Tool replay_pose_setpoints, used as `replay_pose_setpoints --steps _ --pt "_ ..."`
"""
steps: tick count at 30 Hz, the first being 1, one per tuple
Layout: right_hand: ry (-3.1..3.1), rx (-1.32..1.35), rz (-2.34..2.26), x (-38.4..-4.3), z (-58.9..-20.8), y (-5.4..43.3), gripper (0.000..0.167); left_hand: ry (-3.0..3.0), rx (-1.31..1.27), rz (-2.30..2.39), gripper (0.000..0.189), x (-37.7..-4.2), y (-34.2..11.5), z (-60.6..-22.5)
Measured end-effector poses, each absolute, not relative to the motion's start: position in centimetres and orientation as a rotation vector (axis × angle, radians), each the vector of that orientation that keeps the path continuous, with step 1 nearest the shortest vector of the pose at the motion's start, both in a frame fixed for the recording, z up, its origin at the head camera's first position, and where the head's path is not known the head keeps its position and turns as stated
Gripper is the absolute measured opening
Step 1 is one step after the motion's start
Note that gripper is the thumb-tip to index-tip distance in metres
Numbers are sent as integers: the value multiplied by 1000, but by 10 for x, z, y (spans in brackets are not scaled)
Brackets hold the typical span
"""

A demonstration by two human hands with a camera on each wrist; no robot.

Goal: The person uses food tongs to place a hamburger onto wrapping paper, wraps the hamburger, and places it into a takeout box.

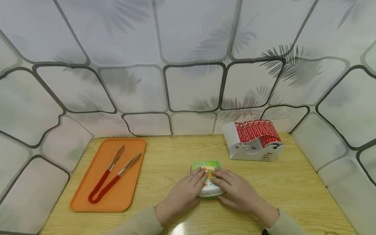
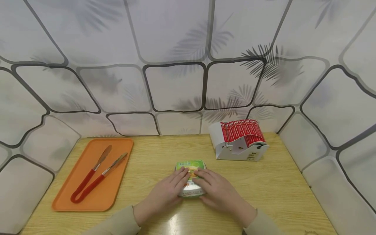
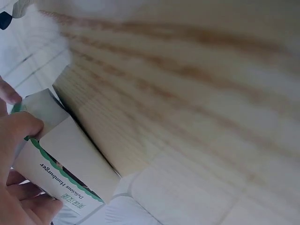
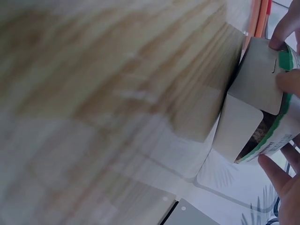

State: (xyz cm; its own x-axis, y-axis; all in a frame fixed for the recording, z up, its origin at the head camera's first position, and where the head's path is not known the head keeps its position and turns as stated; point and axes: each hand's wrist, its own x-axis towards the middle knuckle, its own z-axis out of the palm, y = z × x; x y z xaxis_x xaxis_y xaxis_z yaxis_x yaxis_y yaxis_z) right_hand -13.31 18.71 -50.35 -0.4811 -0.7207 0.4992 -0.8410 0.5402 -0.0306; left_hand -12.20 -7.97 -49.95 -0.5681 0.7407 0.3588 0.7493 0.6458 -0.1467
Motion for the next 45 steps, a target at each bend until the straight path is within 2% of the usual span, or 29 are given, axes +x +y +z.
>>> replay_pose_setpoints --steps 6,14,23,34,45 --pt "-2357 1252 328 -134 -504 186 68 -2472 -1215 -32 77 -124 -80 -498" --pt "-2364 1216 493 -137 -499 186 74 -2692 -1299 -213 81 -139 -88 -475" --pt "-2310 1248 804 -148 -491 188 55 -2814 -1329 -710 75 -155 -105 -460" --pt "-2383 1094 1139 -159 -493 186 61 -2719 -1172 -1327 65 -163 -115 -475" --pt "-2481 885 1212 -166 -491 175 50 -2661 -887 -1492 53 -154 -101 -495"
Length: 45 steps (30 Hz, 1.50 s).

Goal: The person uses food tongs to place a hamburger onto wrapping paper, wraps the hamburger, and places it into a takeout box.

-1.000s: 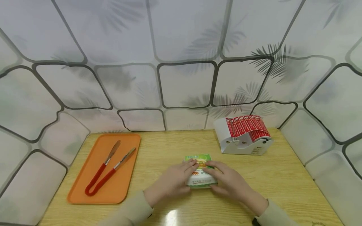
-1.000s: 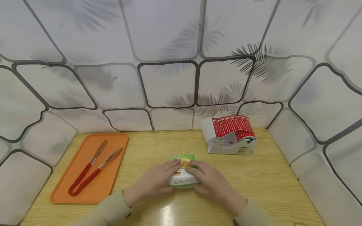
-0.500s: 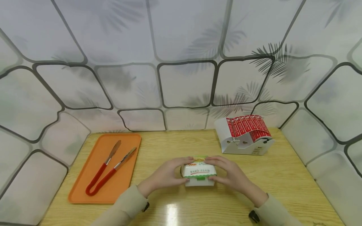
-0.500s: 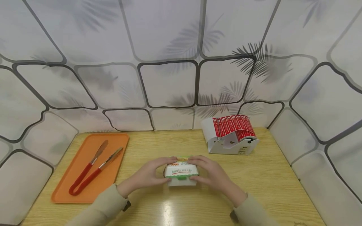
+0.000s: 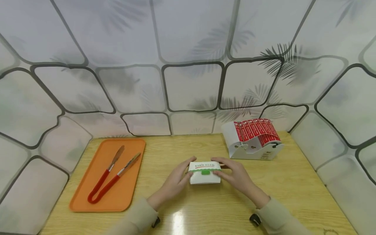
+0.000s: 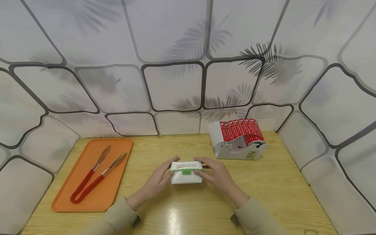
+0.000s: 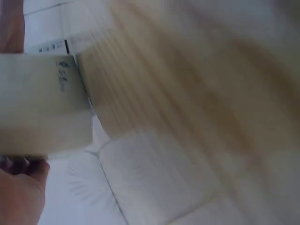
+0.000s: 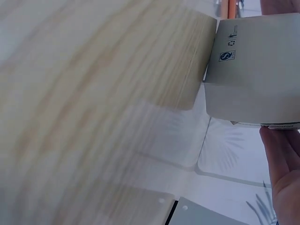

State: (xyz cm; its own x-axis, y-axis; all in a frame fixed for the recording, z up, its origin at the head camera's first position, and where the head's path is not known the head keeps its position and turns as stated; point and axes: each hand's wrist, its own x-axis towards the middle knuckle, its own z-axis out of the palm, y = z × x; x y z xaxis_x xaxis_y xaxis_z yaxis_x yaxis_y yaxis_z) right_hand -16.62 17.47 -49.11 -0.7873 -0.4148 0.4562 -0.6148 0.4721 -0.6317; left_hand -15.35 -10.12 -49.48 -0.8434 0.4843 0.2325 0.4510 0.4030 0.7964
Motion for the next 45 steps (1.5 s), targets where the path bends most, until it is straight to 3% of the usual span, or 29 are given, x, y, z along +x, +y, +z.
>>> replay_pose_setpoints --steps 14,24,32,40,45 --pt "-2496 851 1268 -174 -494 167 42 2342 632 1814 72 -151 -84 -502" --pt "-2464 881 1476 -176 -492 159 49 2357 534 1835 54 -150 -80 -499" --pt "-2310 881 1566 -177 -498 137 33 2379 603 1841 51 -152 -79 -504" --pt "-2301 749 1604 -174 -501 128 32 2221 545 1916 82 -156 -77 -504" --pt "-2302 674 1639 -174 -500 126 30 2179 555 1905 79 -157 -77 -503"
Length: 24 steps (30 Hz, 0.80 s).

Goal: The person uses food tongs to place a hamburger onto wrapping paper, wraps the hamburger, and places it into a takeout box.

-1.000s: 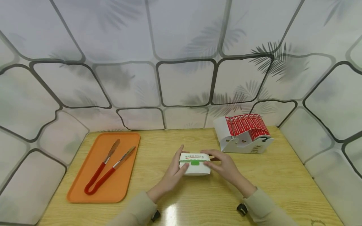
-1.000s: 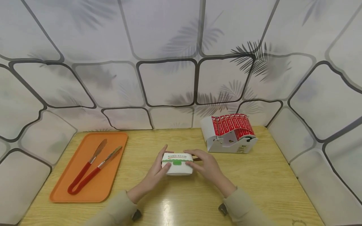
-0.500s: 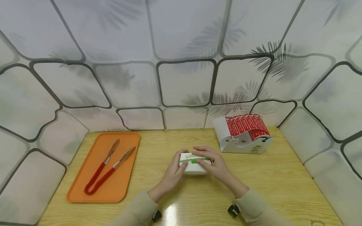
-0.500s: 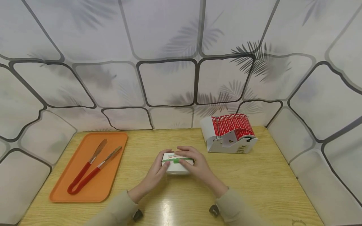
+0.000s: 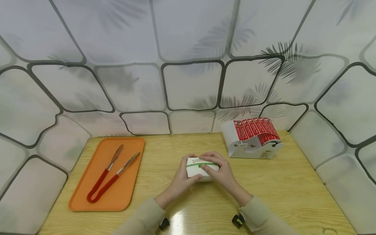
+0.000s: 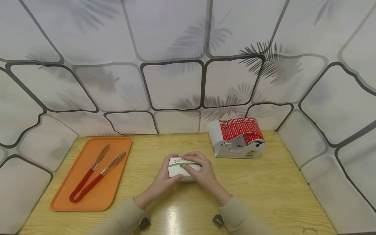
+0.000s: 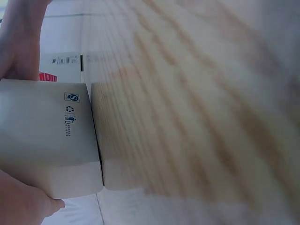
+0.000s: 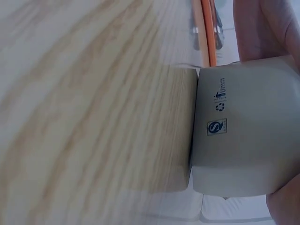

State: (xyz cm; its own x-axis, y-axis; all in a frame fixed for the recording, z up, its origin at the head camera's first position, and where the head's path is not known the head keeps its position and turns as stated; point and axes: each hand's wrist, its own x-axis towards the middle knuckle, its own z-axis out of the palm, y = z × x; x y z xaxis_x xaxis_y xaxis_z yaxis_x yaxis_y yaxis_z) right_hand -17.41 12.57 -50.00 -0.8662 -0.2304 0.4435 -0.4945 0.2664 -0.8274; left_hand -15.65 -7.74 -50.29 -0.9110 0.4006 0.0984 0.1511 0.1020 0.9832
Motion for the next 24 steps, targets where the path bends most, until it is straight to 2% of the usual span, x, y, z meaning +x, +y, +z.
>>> replay_pose_setpoints --steps 24 --pt "-2388 544 1750 -174 -490 123 19 2166 558 1858 78 -154 -78 -500"
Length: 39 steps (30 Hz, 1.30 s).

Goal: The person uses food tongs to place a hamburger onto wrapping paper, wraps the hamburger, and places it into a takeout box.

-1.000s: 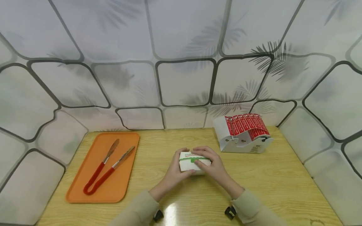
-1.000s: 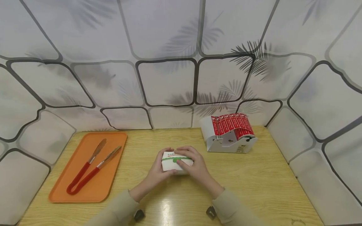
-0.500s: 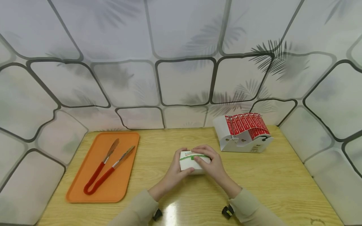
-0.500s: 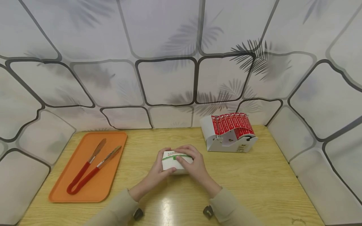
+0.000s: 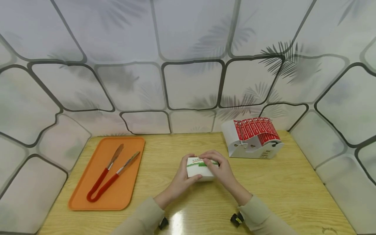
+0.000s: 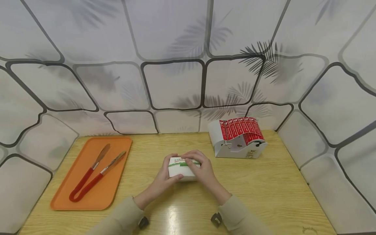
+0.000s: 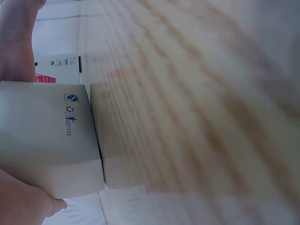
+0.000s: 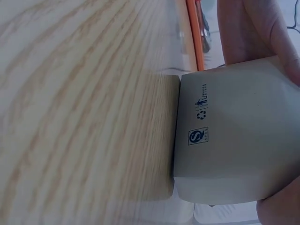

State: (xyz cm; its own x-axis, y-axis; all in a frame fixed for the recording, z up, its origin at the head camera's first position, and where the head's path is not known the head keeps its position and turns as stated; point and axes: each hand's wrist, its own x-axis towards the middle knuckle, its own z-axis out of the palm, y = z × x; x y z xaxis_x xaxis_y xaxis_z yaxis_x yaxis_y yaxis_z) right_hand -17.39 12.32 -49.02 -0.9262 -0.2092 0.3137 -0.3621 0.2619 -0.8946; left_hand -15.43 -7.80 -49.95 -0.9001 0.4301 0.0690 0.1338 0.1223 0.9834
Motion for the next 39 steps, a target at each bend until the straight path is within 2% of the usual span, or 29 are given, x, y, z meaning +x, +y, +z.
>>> replay_pose_setpoints --steps 12,18,22,27,31,39 --pt "-2454 477 1822 -175 -487 126 30 2206 543 1875 73 -155 -76 -501" --pt "-2496 485 1835 -176 -486 129 24 2173 540 1886 75 -153 -76 -499" --pt "-2486 604 1831 -177 -487 134 25 2144 560 1904 75 -153 -77 -499" --pt "-2540 754 1648 -175 -488 143 38 2106 561 1936 73 -153 -78 -499" --pt "-2610 769 1590 -169 -486 151 51 2101 552 1941 74 -152 -79 -499" --pt "-2679 867 1534 -166 -480 162 55 2183 568 1893 75 -152 -79 -500"
